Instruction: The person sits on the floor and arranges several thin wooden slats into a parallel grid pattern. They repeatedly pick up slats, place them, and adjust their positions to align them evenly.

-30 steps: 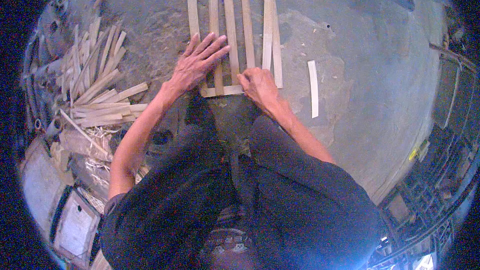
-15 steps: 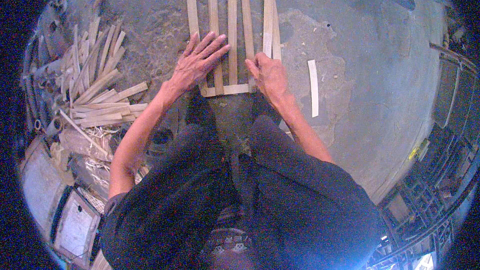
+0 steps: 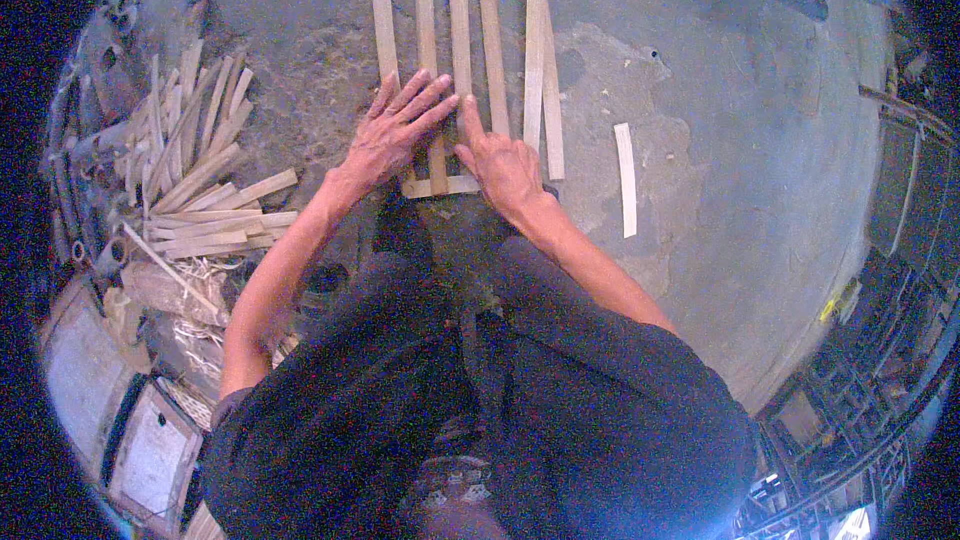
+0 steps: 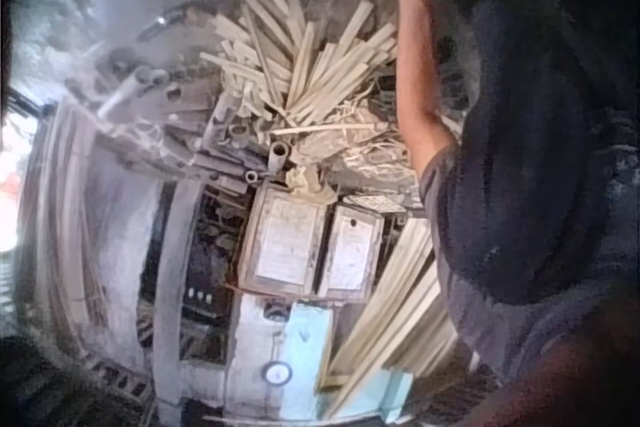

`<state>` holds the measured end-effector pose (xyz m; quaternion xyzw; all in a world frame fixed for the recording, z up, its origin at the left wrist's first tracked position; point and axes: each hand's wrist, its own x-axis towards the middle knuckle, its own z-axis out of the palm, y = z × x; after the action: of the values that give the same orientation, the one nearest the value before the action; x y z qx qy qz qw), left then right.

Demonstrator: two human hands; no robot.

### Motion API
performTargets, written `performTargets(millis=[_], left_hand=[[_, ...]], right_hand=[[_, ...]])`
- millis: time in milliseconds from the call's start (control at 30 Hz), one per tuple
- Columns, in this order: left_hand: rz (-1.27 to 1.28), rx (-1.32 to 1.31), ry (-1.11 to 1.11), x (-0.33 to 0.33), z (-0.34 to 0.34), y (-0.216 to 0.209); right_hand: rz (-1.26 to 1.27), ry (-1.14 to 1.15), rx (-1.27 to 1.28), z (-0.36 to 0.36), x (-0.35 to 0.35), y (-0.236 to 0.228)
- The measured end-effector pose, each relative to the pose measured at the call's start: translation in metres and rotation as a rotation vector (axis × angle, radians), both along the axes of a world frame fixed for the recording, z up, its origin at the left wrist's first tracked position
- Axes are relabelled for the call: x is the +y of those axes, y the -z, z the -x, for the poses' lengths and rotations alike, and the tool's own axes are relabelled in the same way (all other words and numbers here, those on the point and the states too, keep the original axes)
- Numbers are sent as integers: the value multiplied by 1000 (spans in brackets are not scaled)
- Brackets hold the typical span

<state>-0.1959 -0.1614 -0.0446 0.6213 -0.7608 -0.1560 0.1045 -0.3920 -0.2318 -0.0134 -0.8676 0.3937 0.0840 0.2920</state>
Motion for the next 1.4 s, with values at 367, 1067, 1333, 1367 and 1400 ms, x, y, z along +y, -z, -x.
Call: performTargets(millis=[367, 1067, 1333, 1367, 1400], left_hand=[[36, -66, 11, -1, 0, 2], [18, -118, 19, 0, -1, 3], [11, -108, 24, 0, -1, 3], [14, -103, 21, 0, -1, 3], [17, -98, 19, 0, -1, 4]], right_hand=[[118, 126, -119, 13, -26, -4], [31, 153, 40, 11, -36, -5], [-40, 175, 50, 9, -38, -9], [-41, 180, 50, 9, -38, -7], [-37, 176, 53, 9, -38, -7]])
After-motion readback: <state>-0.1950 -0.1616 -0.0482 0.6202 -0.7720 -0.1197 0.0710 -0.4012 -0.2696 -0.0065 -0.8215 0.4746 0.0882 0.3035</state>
